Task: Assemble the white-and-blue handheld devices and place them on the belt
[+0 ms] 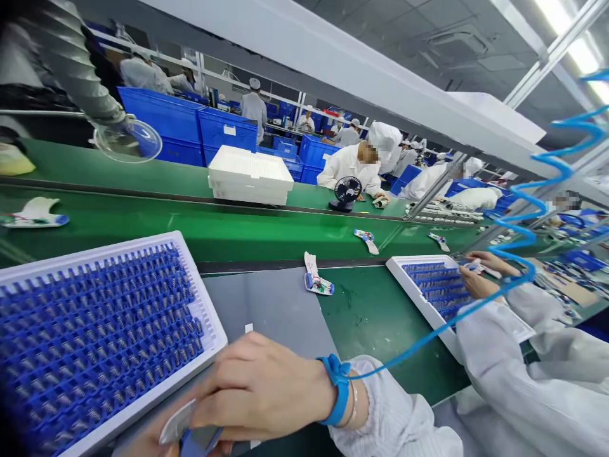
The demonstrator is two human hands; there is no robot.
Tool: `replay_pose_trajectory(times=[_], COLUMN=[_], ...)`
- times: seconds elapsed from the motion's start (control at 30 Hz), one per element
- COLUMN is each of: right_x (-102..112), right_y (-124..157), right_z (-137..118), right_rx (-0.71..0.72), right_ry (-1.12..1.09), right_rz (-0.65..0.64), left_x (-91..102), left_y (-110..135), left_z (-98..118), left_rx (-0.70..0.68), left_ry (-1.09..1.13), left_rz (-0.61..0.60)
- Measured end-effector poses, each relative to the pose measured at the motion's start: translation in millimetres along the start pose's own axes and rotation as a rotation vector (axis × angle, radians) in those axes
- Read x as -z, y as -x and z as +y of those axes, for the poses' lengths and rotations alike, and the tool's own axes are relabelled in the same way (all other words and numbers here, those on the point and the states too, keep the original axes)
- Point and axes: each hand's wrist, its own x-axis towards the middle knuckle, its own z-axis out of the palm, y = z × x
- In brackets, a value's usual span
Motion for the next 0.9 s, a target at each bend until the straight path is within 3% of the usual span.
replay_pose_trajectory(times=[0.1,0.23,0.57,0.73,0.9], right_x=[-2.2,-3.4,-7.7,-10.9,-9.7], right_y=[1.5,2.7,8.8,5.7,-0.1], right_z=[-3.3,-0.9,8.4,12.7,16.8], right_rx=[0.023,0.079,0.037,-0.146,-0.189], right_ry=[0.137,0.147,0.003,-0.331,-0.461], right_rz=[0.149,0.216,0.199,0.313,0.228], left_x=[-11.0,-17.7,-16.0,-15.1,-13.4], left_y=[-1.1,-6.1,-10.9,-9.9,-8.6], left_z=[7.4,15.1,18.6,19.0,14.7], left_rx=[0.041,0.047,0.051,0.136,0.160], left_ry=[0.313,0.421,0.415,0.320,0.254], left_rz=[0.029,0.109,0.140,0.136,0.086])
